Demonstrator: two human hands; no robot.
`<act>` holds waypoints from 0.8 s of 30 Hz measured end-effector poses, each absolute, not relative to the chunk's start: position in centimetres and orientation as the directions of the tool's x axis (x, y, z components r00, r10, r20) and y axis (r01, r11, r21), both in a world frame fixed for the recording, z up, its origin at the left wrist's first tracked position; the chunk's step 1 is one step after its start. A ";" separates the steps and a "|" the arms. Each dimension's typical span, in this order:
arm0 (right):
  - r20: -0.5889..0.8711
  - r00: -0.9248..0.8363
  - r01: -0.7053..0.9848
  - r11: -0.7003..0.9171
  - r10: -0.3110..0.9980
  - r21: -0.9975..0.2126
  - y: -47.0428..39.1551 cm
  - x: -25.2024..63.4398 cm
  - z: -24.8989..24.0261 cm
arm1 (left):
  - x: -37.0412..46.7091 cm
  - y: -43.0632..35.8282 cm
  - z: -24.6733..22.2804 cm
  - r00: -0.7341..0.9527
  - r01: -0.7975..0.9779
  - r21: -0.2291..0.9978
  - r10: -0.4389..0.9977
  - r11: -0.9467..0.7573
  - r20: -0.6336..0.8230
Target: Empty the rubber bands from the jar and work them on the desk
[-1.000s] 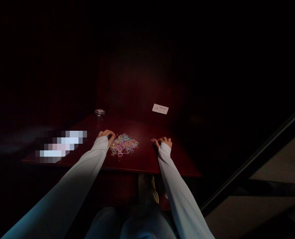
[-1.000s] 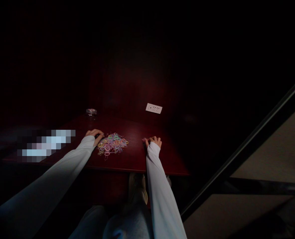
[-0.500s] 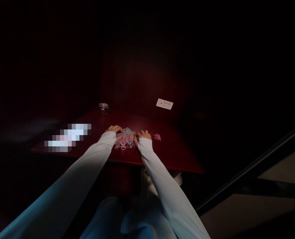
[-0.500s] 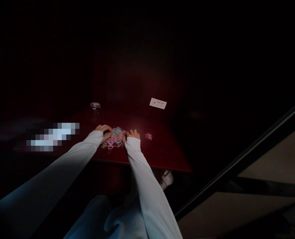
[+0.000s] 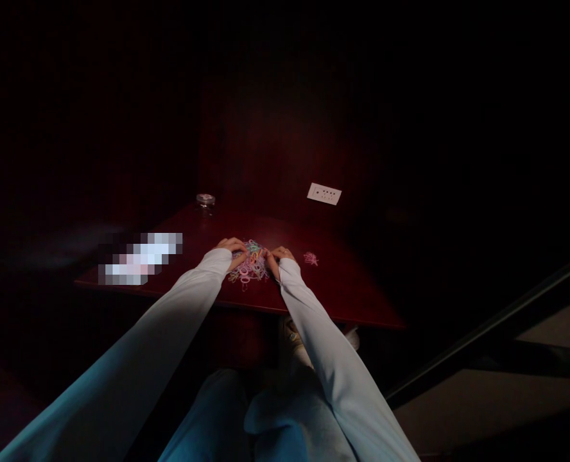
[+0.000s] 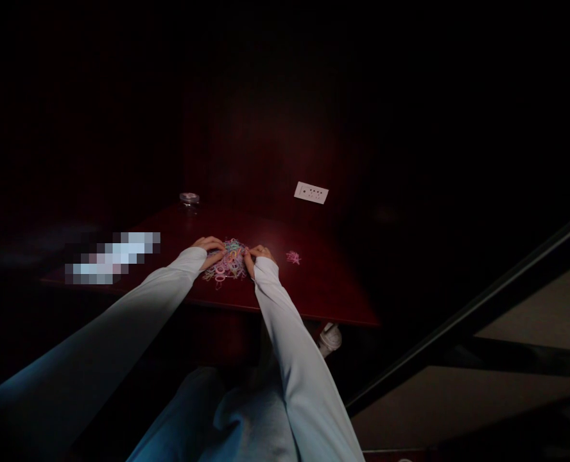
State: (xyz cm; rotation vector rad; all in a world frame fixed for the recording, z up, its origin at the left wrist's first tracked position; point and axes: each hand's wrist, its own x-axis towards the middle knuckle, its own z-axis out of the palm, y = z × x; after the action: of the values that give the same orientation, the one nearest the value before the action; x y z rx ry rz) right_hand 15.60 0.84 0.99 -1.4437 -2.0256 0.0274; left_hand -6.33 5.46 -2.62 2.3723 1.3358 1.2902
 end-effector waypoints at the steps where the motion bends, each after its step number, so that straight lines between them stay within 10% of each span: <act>1: 0.487 -0.179 0.827 0.399 0.855 -0.395 1.0 15.7 1.0 | -6.3 5.4 -2.5 0.238 0.639 0.478 0.746 -0.603 0.622; 11: 0.434 0.063 0.732 0.254 0.899 -0.632 1.5 16.9 1.1 | -6.4 3.2 -0.9 0.125 0.720 0.453 0.741 -0.525 0.660; 18: 0.480 -0.089 0.712 0.393 0.872 -0.582 0.8 15.6 1.2 | -6.3 1.7 1.1 -0.324 0.831 0.556 0.825 0.014 0.463; 24: 0.503 -0.112 0.655 0.444 0.857 -0.612 0.5 15.5 1.6 | -5.8 1.1 2.5 -0.317 0.847 0.509 0.915 0.154 0.251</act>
State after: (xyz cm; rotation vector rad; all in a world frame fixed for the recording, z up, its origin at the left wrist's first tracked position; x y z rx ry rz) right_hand 15.49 0.54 1.63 -1.2847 -1.8409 0.2982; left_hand -5.78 1.12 2.50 1.7626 2.2953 0.8825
